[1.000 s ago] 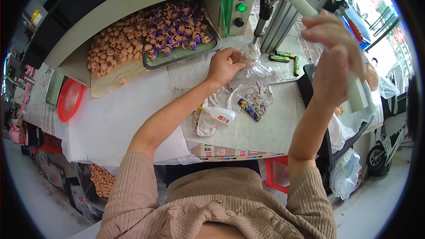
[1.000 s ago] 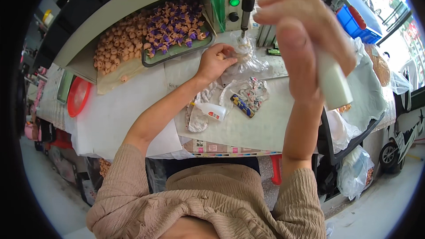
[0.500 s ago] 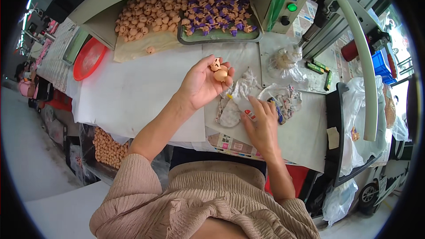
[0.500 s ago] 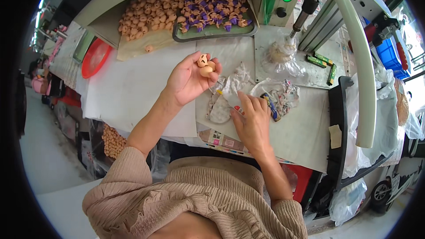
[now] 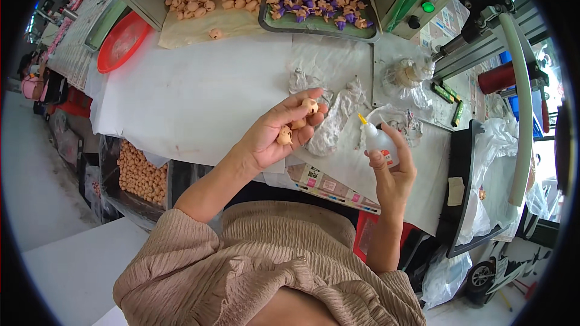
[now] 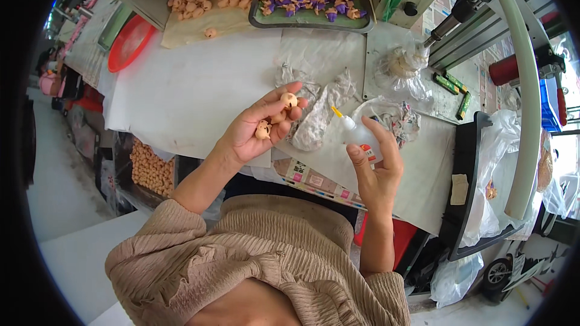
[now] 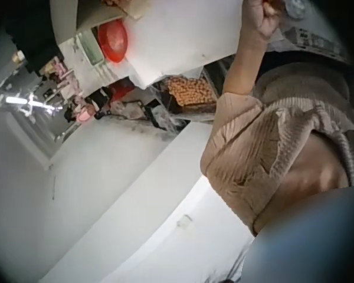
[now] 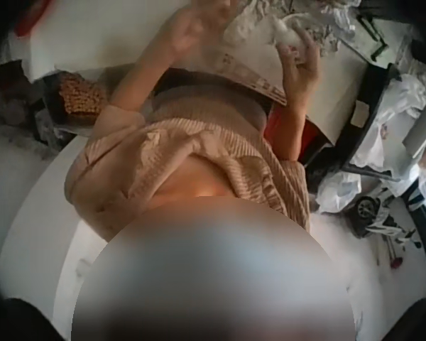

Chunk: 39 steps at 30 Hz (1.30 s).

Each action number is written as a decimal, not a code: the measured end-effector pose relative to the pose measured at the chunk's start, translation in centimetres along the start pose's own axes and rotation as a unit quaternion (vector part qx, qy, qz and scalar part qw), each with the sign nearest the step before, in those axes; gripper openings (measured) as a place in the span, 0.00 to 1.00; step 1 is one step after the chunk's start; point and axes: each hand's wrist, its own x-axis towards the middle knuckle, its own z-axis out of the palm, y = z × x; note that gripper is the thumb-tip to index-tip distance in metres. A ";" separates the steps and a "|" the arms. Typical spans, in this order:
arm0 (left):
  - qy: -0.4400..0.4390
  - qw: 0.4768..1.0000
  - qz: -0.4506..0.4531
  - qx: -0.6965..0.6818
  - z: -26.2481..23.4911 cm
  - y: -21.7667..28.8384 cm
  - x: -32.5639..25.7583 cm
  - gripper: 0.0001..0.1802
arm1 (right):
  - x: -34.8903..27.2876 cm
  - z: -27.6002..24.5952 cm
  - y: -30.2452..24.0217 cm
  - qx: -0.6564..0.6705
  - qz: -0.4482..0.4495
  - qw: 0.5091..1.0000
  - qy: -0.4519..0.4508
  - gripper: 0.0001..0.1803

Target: Gluing small ceramic figurine parts together at a workbench.

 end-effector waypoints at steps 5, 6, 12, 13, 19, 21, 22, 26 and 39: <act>0.003 1.000 0.005 -0.011 0.5 -1.5 -1.2 0.18 | -0.6 -0.6 -1.6 -0.028 -0.070 0.997 0.003 0.27; 0.005 1.000 -0.003 -0.028 1.1 -2.0 -1.4 0.17 | -0.9 -1.0 -1.7 -0.013 -0.052 0.998 0.022 0.28; -0.101 0.993 -0.030 -0.055 -3.3 -4.9 -1.2 0.19 | -2.3 -2.2 -2.0 0.059 -0.009 0.996 0.070 0.27; -0.149 0.987 -0.024 -0.061 -4.1 -5.3 -0.9 0.19 | -2.2 -2.1 -1.9 0.065 -0.015 0.995 0.069 0.27; -0.013 0.998 -0.040 -0.036 -0.8 -4.0 -0.3 0.22 | -1.6 -1.6 -0.9 0.038 -0.059 0.995 0.068 0.27; -0.014 0.998 -0.033 -0.044 -0.9 -4.1 -0.1 0.22 | -1.1 -1.4 -1.0 0.022 -0.115 0.992 0.050 0.25; -0.013 0.999 -0.032 -0.040 -1.0 -4.2 0.0 0.22 | -1.0 -1.4 -0.9 0.021 -0.113 0.992 0.050 0.25; -0.032 0.997 -0.040 -0.051 -2.1 -4.8 0.4 0.23 | -1.2 -1.2 -0.9 0.000 -0.112 0.993 0.036 0.24; -0.023 0.998 -0.050 -0.033 -2.6 -5.4 0.3 0.25 | -1.3 -0.3 -0.5 -0.041 -0.101 0.994 0.009 0.23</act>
